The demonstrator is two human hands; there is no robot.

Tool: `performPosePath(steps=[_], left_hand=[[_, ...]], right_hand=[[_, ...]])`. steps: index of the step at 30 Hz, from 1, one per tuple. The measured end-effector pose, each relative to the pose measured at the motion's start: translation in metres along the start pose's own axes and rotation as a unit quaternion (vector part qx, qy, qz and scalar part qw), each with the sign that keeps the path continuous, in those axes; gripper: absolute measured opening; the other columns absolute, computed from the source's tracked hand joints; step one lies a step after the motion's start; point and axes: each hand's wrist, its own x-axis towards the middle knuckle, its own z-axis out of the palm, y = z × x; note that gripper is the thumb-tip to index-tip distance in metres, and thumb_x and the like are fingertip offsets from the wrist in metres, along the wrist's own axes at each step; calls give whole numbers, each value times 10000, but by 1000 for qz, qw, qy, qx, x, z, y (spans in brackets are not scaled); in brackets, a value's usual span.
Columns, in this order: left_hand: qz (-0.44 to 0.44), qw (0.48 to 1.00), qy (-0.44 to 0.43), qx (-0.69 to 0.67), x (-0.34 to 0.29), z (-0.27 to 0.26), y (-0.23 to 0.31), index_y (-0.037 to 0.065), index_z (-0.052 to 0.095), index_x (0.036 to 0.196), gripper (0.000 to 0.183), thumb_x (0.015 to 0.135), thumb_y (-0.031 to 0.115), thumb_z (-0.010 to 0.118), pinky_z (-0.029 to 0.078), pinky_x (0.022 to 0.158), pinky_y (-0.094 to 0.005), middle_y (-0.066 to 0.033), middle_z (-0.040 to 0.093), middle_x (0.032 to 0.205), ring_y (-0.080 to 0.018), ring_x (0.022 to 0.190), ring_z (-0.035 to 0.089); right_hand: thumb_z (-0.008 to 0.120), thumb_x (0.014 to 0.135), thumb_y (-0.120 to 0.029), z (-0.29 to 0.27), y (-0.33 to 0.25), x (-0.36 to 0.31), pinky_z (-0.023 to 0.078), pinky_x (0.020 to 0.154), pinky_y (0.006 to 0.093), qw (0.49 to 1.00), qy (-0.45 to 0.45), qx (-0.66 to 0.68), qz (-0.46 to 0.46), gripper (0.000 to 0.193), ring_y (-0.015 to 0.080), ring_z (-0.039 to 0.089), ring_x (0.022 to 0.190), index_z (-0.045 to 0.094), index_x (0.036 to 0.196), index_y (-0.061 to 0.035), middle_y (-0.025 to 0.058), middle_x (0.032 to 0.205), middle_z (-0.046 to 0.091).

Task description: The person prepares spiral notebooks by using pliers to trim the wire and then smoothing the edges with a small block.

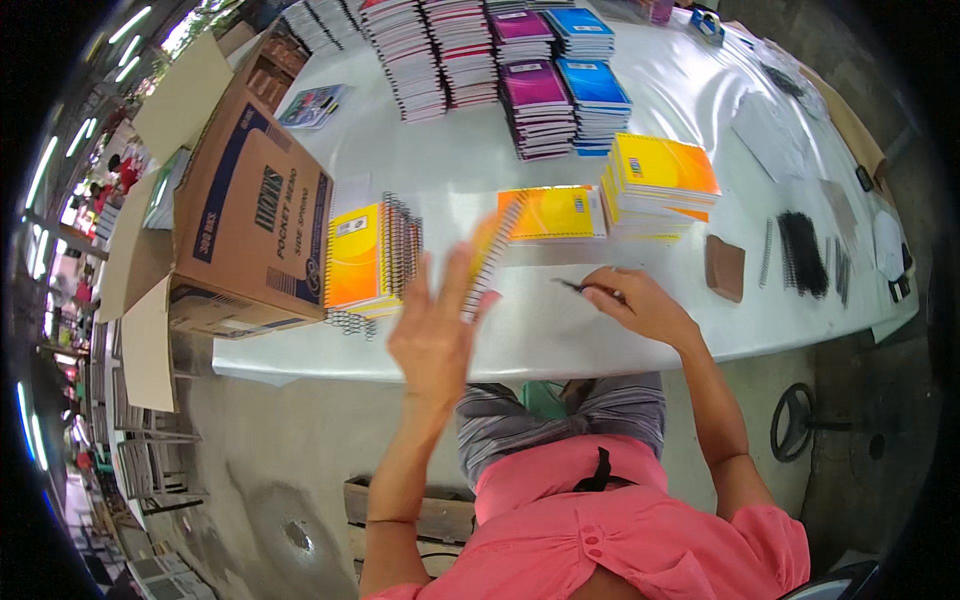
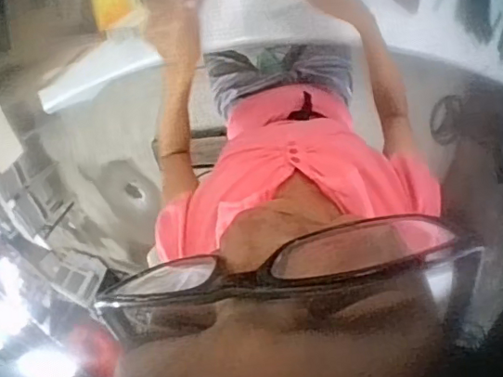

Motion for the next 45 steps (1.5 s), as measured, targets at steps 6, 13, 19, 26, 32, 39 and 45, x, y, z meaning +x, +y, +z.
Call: performPosePath(steps=[6,13,19,26,32,39,45], left_hand=[[43,987,21,152,35,-30,-97,179,548,1368,653,790,436,710,503,928,-450,-132,620,1279,-399,1174,573],[-65,968,-215,116,11,-18,-100,113,508,1392,715,796,451,713,367,1089,-454,-209,445,1453,-422,1342,406],[-239,933,-68,-259,45,8,-179,-42,425,1415,668,882,244,707,381,1065,-377,-285,445,1432,-333,1304,481],[-359,861,-193,-304,50,12,-176,-88,417,1408,597,907,125,664,482,849,-272,-202,590,1256,-162,1036,594],[-330,869,-177,-324,40,11,-191,-80,400,1424,582,926,112,634,470,858,-263,-169,639,1193,-157,1010,596],[-125,989,-64,-51,59,-18,-115,23,399,1456,546,954,152,569,233,1165,-447,-207,405,1493,-366,1431,303],[9,989,-39,-143,20,18,-26,63,370,1483,672,884,126,669,190,1157,-548,-169,346,1541,-395,1456,230]], right_hand=[[691,843,-277,19,25,5,447,898,449,958,86,-273,3,337,353,534,1071,612,1100,-74,173,1140,549],[688,850,-192,15,13,10,434,918,425,920,174,-345,-64,288,321,540,1071,618,1097,-62,142,1115,560],[632,922,-176,49,-25,88,443,970,421,972,182,-14,-145,333,317,546,1147,590,1222,-37,144,1257,577],[582,950,-173,130,-93,187,345,1124,394,953,104,-50,-279,416,331,416,1345,521,1321,3,188,1396,493],[607,925,-203,109,-79,182,310,1138,465,942,112,-106,-298,428,311,405,1357,540,1307,-23,166,1403,493],[569,890,-110,54,33,88,334,1135,465,908,118,-396,-64,471,322,388,1384,483,1337,11,199,1427,468],[590,828,-25,48,30,84,381,1111,429,898,151,-393,-128,525,316,444,1345,485,1342,7,189,1442,464]])
